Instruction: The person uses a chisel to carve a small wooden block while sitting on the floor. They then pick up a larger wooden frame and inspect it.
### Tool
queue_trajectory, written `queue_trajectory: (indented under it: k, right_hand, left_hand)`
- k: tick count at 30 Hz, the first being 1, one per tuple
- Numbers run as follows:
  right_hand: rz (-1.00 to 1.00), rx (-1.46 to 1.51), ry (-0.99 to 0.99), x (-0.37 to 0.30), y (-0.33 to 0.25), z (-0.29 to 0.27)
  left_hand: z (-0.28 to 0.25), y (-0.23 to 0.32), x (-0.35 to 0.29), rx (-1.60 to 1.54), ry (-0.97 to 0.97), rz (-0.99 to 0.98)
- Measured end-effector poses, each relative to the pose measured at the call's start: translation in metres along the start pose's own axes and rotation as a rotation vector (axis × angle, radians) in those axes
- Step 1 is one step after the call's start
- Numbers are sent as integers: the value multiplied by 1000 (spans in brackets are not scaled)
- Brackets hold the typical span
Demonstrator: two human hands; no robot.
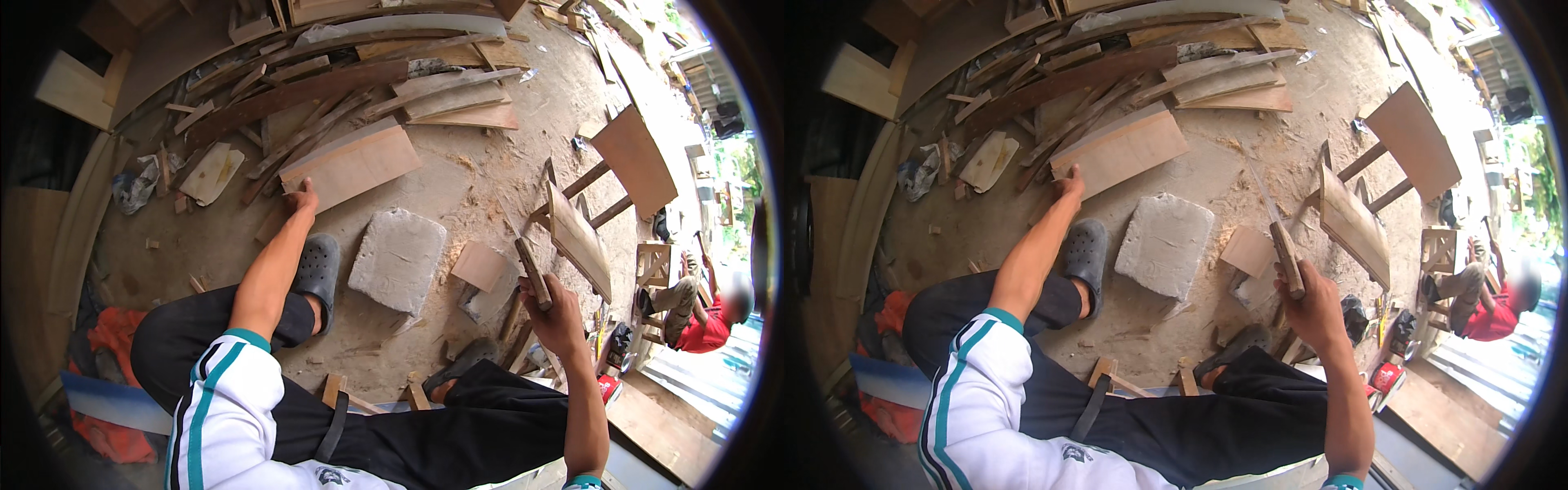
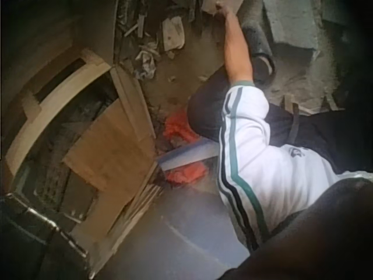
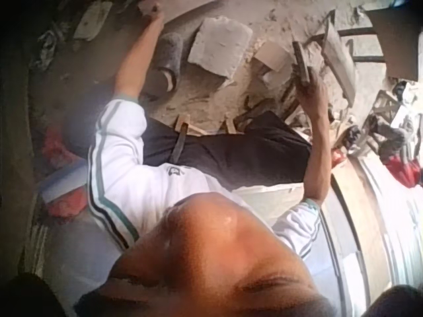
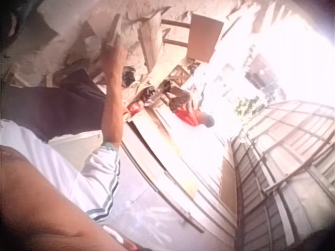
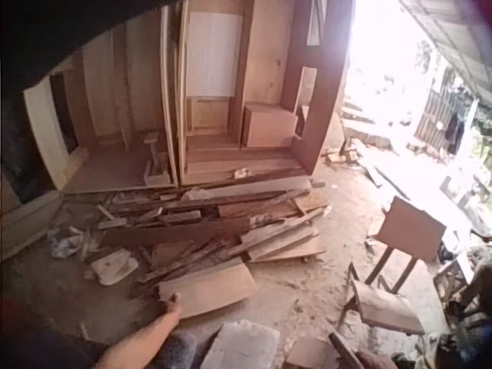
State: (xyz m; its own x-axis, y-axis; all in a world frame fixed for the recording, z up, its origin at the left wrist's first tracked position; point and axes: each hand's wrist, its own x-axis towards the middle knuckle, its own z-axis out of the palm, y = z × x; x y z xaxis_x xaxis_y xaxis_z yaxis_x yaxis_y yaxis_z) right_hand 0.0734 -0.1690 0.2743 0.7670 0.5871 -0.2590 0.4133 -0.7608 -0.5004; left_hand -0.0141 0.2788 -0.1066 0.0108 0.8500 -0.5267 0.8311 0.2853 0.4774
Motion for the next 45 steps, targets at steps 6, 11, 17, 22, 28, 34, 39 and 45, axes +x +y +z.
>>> queue_trajectory:
  k: [6, 11, 17, 22, 28, 34, 39, 45]
  right_hand:
    - [-49, -8, -11, 2, -4, 1]
    - [-25, -28, -19, -5, 3, 3]
    - [-44, 15, -45, -12, 6, -1]
    - [-61, 3, -26, -18, 7, -7]
    - [-47, -15, 4, -35, 9, -18]
    - [-67, 81, 135, -55, 30, -32]
    - [-16, -41, 170, -71, 47, -36]
    - [24, -198, -137, -100, 33, 2]
  left_hand:
    - [12, -1, 27, -67, 8, 19]
    - [11, -4, 5, -54, -74, 41]
    - [2, -3, 10, -79, -80, -16]
    - [-4, 0, 16, -482, -129, 95]
    - [-32, 23, -48, -451, -52, 185]
    - [-95, 13, -106, -331, 201, 753]
    - [-154, -17, -119, -572, -257, 915]
    - [-183, -42, -142, -733, -640, 640]
